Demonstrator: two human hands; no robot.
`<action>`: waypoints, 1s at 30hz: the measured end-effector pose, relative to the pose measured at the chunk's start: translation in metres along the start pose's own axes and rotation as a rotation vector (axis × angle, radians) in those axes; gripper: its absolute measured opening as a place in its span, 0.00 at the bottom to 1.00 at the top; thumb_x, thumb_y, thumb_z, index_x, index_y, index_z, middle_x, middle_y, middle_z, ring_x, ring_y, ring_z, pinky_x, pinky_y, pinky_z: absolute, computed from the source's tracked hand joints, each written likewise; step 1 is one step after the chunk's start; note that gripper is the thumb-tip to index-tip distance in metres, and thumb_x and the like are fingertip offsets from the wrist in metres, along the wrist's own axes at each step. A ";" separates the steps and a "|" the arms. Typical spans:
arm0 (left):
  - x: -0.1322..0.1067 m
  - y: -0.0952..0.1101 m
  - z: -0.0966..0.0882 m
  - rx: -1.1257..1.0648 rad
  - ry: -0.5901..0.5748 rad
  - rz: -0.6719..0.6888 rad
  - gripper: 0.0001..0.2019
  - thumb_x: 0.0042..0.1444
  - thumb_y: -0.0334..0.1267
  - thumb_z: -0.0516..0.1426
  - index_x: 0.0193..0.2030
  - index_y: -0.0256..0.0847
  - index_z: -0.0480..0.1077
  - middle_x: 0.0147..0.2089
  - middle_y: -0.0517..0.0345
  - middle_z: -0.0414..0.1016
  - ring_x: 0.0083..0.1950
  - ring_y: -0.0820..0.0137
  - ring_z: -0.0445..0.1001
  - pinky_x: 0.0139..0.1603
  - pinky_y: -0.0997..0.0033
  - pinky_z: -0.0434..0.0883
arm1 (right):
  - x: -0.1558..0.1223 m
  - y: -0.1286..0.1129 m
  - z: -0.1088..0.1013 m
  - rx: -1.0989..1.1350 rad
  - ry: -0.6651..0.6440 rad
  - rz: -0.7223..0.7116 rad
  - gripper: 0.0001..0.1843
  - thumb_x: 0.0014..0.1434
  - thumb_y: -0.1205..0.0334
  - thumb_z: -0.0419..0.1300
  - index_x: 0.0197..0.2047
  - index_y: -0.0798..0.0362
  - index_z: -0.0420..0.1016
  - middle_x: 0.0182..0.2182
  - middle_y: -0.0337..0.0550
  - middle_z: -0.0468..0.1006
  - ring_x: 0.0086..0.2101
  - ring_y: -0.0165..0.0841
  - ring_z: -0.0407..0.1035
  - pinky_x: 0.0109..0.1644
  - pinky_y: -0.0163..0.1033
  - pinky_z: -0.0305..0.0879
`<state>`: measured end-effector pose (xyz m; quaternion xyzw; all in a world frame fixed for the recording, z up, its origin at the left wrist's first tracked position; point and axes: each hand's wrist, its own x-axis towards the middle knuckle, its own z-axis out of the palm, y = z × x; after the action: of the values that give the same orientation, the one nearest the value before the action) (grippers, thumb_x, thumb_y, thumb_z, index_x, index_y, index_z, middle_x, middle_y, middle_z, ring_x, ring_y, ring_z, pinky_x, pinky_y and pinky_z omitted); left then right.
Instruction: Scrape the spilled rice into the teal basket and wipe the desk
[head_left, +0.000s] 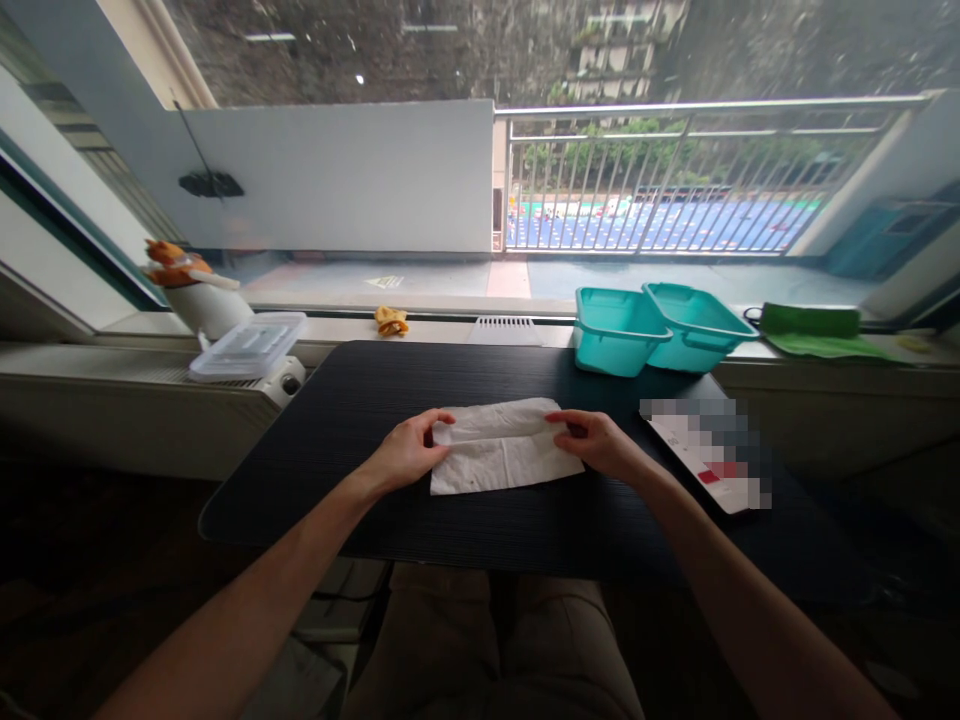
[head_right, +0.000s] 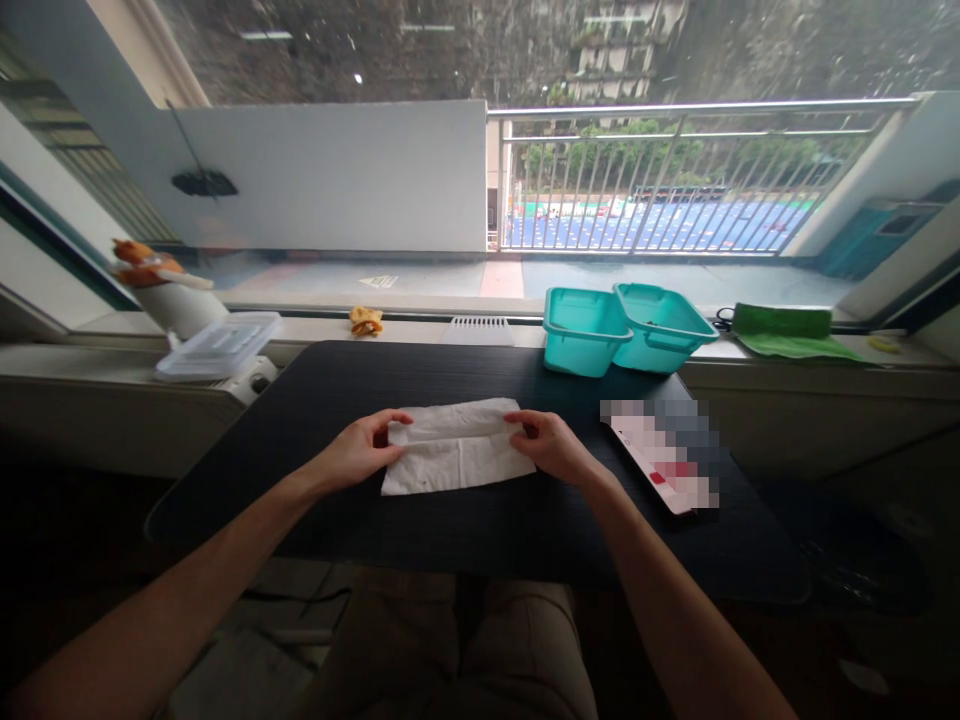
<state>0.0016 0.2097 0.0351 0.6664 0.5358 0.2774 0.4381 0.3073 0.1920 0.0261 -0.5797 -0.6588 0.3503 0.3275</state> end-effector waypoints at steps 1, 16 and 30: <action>0.001 0.000 0.000 -0.004 0.005 0.001 0.26 0.43 0.36 0.62 0.53 0.40 0.69 0.32 0.61 0.78 0.34 0.67 0.77 0.32 0.73 0.71 | 0.001 0.000 0.000 -0.016 0.016 0.005 0.25 0.50 0.60 0.61 0.52 0.57 0.79 0.23 0.36 0.74 0.24 0.30 0.64 0.26 0.34 0.61; 0.018 -0.004 0.002 0.280 0.076 0.119 0.12 0.63 0.42 0.58 0.49 0.36 0.71 0.45 0.55 0.76 0.41 0.68 0.76 0.41 0.63 0.76 | 0.036 0.010 0.005 -0.229 0.111 0.073 0.17 0.46 0.66 0.65 0.43 0.56 0.82 0.31 0.44 0.83 0.33 0.40 0.76 0.34 0.37 0.68; -0.037 0.002 -0.003 0.608 -0.024 0.567 0.12 0.53 0.29 0.54 0.39 0.43 0.76 0.47 0.53 0.76 0.52 0.62 0.73 0.68 0.47 0.53 | -0.021 -0.011 -0.015 -0.502 0.228 -0.255 0.19 0.51 0.78 0.50 0.40 0.54 0.77 0.41 0.52 0.78 0.42 0.44 0.71 0.49 0.49 0.65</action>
<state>-0.0099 0.1753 0.0424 0.8898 0.3834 0.2083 0.1340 0.3167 0.1718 0.0432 -0.5906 -0.7514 0.0653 0.2870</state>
